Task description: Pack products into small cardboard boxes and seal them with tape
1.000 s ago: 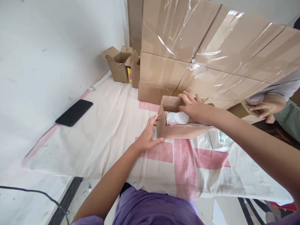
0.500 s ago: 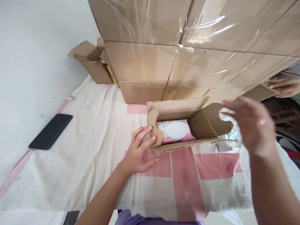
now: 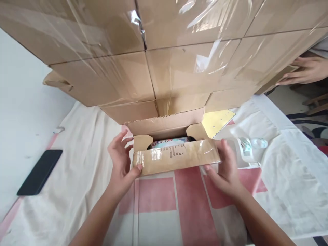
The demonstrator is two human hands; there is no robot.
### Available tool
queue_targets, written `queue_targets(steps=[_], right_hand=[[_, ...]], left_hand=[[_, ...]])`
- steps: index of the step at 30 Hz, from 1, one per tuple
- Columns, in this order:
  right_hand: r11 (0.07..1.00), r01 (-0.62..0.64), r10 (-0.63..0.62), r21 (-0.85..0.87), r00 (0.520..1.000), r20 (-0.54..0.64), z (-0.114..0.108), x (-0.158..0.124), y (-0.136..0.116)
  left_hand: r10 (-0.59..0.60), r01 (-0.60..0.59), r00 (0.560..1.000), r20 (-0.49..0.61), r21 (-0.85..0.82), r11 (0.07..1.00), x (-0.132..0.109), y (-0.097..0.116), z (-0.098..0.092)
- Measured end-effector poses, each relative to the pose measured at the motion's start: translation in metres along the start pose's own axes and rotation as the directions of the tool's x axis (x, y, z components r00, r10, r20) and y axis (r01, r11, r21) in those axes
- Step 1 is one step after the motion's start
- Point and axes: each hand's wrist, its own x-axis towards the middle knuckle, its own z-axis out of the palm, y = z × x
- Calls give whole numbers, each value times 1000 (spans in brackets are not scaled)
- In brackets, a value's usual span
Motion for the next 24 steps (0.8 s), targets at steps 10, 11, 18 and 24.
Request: queue_targets(steps=[10, 11, 18, 24], right_hand=[[995, 99, -98, -10, 994, 48, -5, 7, 17], [995, 96, -96, 3, 994, 51, -5, 7, 18], [992, 123, -124, 42, 992, 27, -2, 10, 23], [986, 135, -137, 99, 991, 11, 3, 6, 28]], left_hand=[[110, -197, 943, 314, 259, 946, 4, 7, -11], [94, -184, 945, 313, 272, 945, 3, 8, -11], [142, -276, 932, 333, 400, 874, 8, 18, -12], [217, -376, 909, 355, 476, 795, 21, 29, -25]])
